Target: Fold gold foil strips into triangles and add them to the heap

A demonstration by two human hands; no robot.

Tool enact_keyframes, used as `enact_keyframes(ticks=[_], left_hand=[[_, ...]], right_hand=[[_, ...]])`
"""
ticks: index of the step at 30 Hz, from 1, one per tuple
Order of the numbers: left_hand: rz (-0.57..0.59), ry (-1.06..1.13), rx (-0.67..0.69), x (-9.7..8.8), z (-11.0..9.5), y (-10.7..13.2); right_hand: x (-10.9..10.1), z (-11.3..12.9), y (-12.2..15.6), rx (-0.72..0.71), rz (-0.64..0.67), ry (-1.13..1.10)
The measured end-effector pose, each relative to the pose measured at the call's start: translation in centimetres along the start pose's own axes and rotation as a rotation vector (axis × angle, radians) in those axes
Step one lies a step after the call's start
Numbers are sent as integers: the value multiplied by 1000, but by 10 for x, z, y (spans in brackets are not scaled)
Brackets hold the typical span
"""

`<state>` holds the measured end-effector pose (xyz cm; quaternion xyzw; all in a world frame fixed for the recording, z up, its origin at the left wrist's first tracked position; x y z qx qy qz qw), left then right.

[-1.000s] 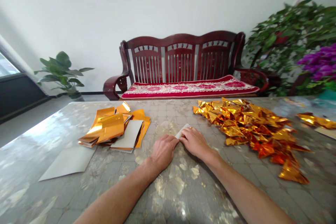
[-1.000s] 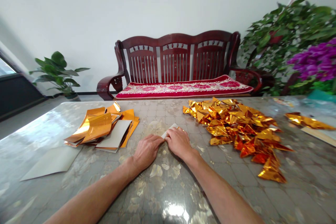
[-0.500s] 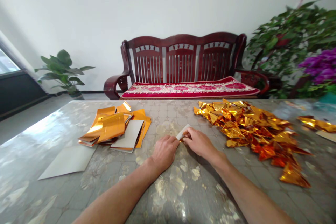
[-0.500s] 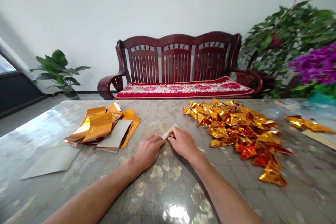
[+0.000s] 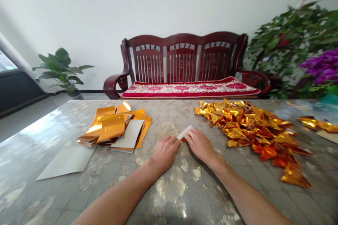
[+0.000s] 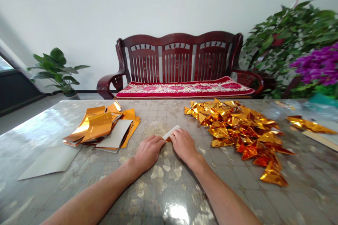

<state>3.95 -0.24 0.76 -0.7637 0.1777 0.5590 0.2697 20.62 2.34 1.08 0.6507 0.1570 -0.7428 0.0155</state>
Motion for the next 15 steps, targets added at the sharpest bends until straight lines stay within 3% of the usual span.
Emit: enact_keyframes(ticks=[15], left_hand=[[21, 7, -20, -1, -2, -1]], right_hand=[[0, 2, -3, 14, 7, 122]])
Point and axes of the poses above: each hand's wrist, its own y-axis away from the middle knuckle, its own x-axis out of the palm, z = x × y, the point moved 2 cm from there along -y, towards the middle knuckle, and after that the axes turned 10 degrees about y, right-handed, at the moved point
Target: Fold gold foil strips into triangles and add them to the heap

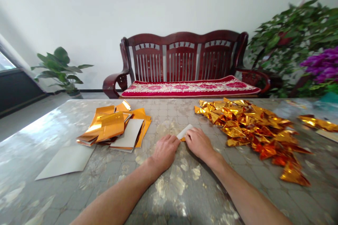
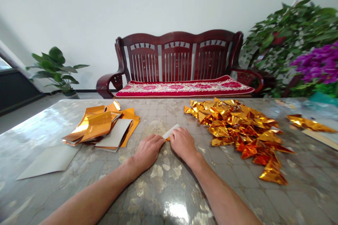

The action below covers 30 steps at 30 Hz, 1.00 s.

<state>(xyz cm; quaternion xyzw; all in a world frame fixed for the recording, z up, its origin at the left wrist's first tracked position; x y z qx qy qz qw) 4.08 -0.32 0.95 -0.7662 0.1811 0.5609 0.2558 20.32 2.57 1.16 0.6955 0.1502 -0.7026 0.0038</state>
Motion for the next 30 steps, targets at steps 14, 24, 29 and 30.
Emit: enact_keyframes(ticks=[14, 24, 29, 30], left_hand=[[18, 21, -10, -1, 1, -1], [19, -3, 13, -2, 0, -2], [27, -9, 14, -3, -1, -2], [29, -13, 17, -4, -1, -2]], right_hand=[[-4, -2, -2, 3, 44, -8], [-7, -2, -1, 53, 37, 38], [-8, -6, 1, 100, 65, 67], [-7, -7, 2, 95, 66, 76]])
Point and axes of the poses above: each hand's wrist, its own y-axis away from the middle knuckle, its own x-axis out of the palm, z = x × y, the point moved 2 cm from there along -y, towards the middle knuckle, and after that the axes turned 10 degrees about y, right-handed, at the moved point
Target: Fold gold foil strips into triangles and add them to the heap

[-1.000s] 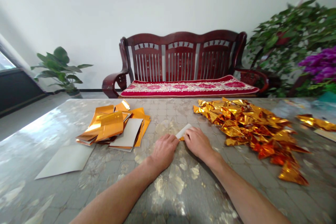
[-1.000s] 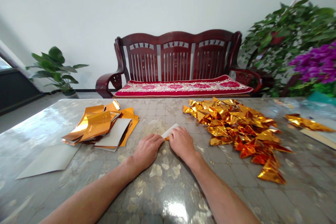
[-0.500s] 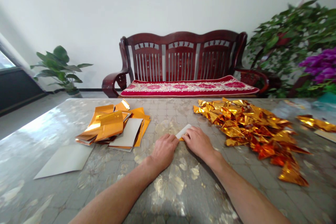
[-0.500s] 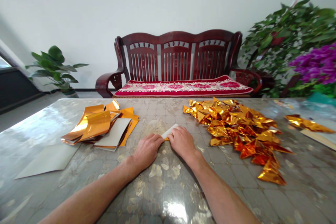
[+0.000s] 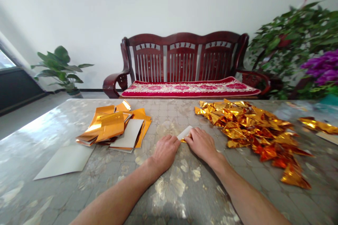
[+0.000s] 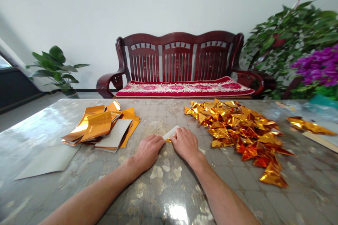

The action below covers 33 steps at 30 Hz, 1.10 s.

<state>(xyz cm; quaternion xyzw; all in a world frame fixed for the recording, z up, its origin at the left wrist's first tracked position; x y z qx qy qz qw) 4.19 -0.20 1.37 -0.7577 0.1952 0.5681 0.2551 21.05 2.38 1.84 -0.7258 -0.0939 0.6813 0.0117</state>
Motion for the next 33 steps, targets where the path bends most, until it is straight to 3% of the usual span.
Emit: enact_keyframes(ticks=[12, 20, 24, 33], left_hand=[[40, -18, 54, 0, -3, -4], [-28, 59, 155, 3, -2, -13], [-13, 65, 139, 7, -6, -12], [-14, 21, 153, 5, -9, -9]], right_hand=[[8, -3, 1, -27, -16, 15], [3, 0, 4, -24, -9, 21], [3, -1, 4, -18, -2, 9], [4, -23, 3, -222, 10, -113]])
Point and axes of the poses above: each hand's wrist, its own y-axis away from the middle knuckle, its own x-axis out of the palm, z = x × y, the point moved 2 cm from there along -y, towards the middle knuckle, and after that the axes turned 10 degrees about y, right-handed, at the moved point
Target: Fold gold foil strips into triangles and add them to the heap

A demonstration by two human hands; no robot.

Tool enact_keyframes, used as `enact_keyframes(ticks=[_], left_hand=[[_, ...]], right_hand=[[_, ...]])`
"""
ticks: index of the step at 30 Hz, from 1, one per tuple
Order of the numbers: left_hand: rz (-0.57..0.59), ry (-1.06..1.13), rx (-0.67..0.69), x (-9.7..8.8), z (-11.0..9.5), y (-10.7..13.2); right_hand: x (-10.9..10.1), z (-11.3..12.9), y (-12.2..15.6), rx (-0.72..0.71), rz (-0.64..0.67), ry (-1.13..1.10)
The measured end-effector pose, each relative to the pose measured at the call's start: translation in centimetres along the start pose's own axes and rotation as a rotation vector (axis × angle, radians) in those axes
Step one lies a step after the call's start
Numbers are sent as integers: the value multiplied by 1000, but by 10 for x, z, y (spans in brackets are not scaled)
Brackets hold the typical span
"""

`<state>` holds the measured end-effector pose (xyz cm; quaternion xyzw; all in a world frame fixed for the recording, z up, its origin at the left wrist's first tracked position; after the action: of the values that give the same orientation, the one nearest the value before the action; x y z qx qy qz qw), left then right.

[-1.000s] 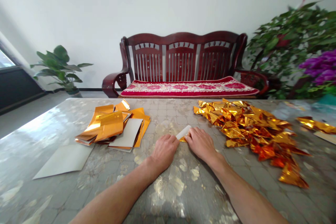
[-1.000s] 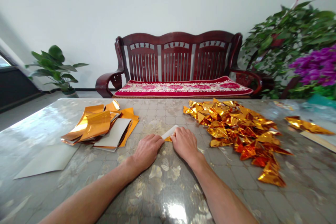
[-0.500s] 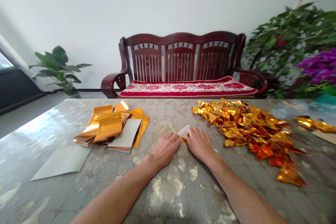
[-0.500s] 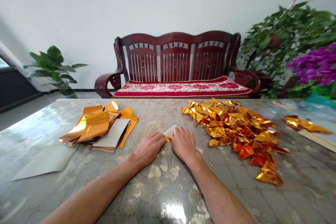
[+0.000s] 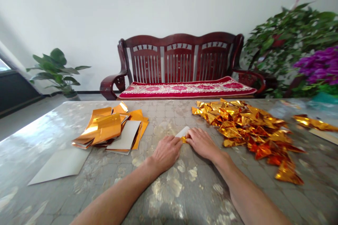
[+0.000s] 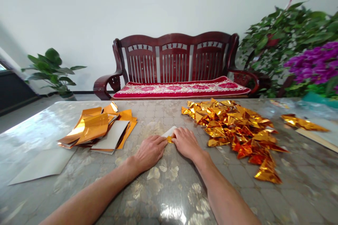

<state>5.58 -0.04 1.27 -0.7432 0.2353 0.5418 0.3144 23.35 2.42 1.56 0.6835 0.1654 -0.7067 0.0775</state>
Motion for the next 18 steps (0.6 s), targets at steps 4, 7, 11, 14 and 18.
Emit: enact_keyframes(ticks=[4, 7, 11, 14, 18], left_hand=[[-13, 46, 63, -3, 1, -1], [13, 28, 82, -6, 0, -1], [61, -30, 70, -6, -5, 2], [98, -72, 33, -2, -9, 6], [117, -68, 10, 0, -10, 10]], right_hand=[[7, -18, -4, -71, 3, -214], [15, -29, -10, -59, -9, -430], [18, -37, -13, 211, -176, -456], [14, -34, -11, 285, -178, -320], [8, -27, -6, 296, -112, -202]])
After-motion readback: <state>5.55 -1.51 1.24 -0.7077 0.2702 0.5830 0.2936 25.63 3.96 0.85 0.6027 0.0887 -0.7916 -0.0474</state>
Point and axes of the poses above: each hand's wrist, its own y-axis away from the middle knuckle, its own x-axis out of the palm, z = x × y, the point moved 2 cm from there along -y, towards the middle knuckle, and after that the axes turned 10 degrees about y, right-handed, at the moved point
